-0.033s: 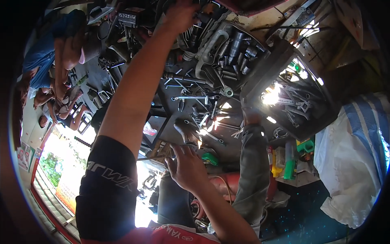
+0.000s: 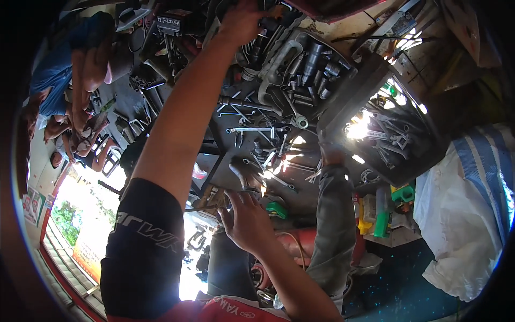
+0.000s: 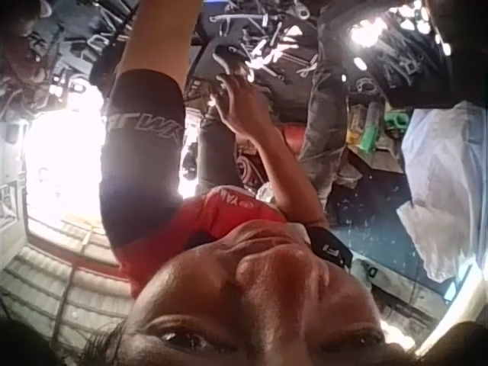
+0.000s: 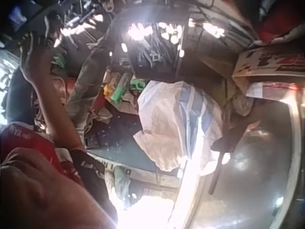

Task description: Repairing a motorcycle by adjusting the front brake assembly and handlebars using hand tools.

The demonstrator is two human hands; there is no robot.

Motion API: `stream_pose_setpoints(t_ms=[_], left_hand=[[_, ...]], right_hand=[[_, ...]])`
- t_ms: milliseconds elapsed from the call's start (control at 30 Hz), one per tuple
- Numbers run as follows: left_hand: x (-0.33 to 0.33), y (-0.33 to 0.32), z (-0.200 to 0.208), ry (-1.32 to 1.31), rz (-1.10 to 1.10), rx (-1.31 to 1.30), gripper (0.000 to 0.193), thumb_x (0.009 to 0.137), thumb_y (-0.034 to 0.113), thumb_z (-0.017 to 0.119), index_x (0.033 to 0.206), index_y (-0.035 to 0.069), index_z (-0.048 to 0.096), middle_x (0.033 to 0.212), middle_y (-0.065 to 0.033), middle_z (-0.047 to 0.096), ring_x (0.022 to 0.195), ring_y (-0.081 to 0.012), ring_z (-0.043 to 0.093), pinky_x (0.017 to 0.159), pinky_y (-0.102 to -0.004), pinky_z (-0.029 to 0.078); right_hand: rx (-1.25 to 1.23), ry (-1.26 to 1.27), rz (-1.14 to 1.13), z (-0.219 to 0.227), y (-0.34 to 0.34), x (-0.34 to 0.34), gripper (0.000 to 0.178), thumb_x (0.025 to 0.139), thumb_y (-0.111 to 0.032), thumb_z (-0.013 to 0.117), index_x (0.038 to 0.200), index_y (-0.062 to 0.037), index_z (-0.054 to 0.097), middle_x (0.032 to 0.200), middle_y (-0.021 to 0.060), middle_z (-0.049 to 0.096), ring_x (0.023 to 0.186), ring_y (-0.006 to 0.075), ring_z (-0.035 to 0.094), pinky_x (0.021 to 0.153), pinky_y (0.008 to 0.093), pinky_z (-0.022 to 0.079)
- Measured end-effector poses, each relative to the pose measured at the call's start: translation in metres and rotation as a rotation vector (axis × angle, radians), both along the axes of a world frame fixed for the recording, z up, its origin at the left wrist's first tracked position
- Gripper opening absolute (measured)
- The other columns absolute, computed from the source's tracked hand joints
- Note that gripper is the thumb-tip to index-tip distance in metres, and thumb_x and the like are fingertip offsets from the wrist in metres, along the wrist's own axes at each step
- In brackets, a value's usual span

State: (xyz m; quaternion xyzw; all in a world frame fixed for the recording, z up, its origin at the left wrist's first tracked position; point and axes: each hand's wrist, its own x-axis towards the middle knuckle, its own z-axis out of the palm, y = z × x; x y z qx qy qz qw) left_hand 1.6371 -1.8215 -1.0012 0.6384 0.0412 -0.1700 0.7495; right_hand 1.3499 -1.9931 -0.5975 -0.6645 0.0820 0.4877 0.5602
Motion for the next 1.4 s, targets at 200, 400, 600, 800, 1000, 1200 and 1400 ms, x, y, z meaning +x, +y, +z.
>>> stream_pose_setpoints(t_ms=[200, 400, 600, 800, 1000, 1200, 1400], left_hand=[[0.032, 0.036, 0.011, -0.327, -0.317, 0.604, 0.048, 0.089, 0.013, 0.065, 0.134, 0.017, 0.048, 0.145, -0.0132, 0.045, 0.135, -0.0264, 0.045, 0.110, -0.0523, 0.035], [0.001, 0.017, 0.055, -0.650, -0.635, 1.121, 0.029, 0.089, 0.017, 0.064, 0.118, 0.016, 0.063, 0.135, -0.0122, 0.054, 0.127, -0.0267, 0.053, 0.102, -0.0498, 0.044], [-0.003, 0.011, 0.089, -0.975, -0.958, 1.683, 0.022, 0.089, 0.022, 0.062, 0.102, 0.016, 0.079, 0.124, -0.0112, 0.064, 0.119, -0.0269, 0.060, 0.095, -0.0472, 0.053], [0.052, 0.005, 0.129, -0.057, -1.144, 1.801, 0.045, 0.093, 0.018, 0.059, 0.137, 0.007, 0.059, 0.151, -0.0202, 0.042, 0.143, -0.0342, 0.037, 0.112, -0.0458, 0.043], [0.004, -0.012, 0.122, -0.477, -0.565, 1.600, 0.022, 0.090, 0.022, 0.062, 0.103, 0.008, 0.074, 0.121, -0.0179, 0.065, 0.109, -0.0336, 0.065, 0.088, -0.0481, 0.055], [-0.018, -0.027, 0.096, -0.063, -0.763, 1.638, 0.029, 0.088, 0.035, 0.066, 0.096, 0.011, 0.079, 0.099, -0.0166, 0.076, 0.095, -0.0359, 0.074, 0.082, -0.0481, 0.060], [-0.021, -0.026, 0.096, 0.097, -0.656, 1.653, 0.038, 0.081, 0.042, 0.076, 0.097, 0.008, 0.079, 0.103, -0.0168, 0.076, 0.099, -0.0346, 0.073, 0.084, -0.0475, 0.060]], right_hand=[[0.040, 0.020, -0.046, 0.001, 0.015, 0.011, 0.044, 0.098, -0.025, 0.065, 0.132, -0.0002, 0.054, 0.124, 0.0251, 0.063, 0.111, 0.0442, 0.062, 0.097, 0.0498, 0.050], [0.011, -0.038, -0.092, 0.000, 0.011, 0.015, 0.042, 0.096, -0.024, 0.066, 0.129, -0.0002, 0.056, 0.115, 0.0253, 0.064, 0.102, 0.0439, 0.065, 0.089, 0.0503, 0.053], [0.043, 0.013, -0.067, 0.006, 0.012, 0.021, 0.043, 0.098, -0.025, 0.065, 0.131, 0.0002, 0.056, 0.123, 0.0244, 0.063, 0.113, 0.0433, 0.062, 0.098, 0.0496, 0.049], [0.045, -0.017, -0.086, 0.006, 0.008, 0.030, 0.042, 0.098, -0.024, 0.065, 0.130, 0.0005, 0.056, 0.123, 0.0241, 0.064, 0.112, 0.0422, 0.063, 0.097, 0.0489, 0.050], [0.024, -0.007, -0.082, 0.003, 0.007, 0.024, 0.041, 0.098, -0.024, 0.064, 0.130, 0.0008, 0.056, 0.121, 0.0245, 0.064, 0.110, 0.0420, 0.064, 0.095, 0.0492, 0.051], [0.035, -0.006, -0.089, 0.004, 0.006, 0.022, 0.042, 0.099, -0.025, 0.064, 0.131, 0.0003, 0.055, 0.121, 0.0245, 0.064, 0.109, 0.0425, 0.063, 0.095, 0.0497, 0.050], [0.030, -0.012, -0.073, 0.001, 0.002, 0.021, 0.042, 0.099, -0.024, 0.063, 0.131, 0.0001, 0.055, 0.119, 0.0245, 0.064, 0.109, 0.0426, 0.063, 0.095, 0.0493, 0.050]])
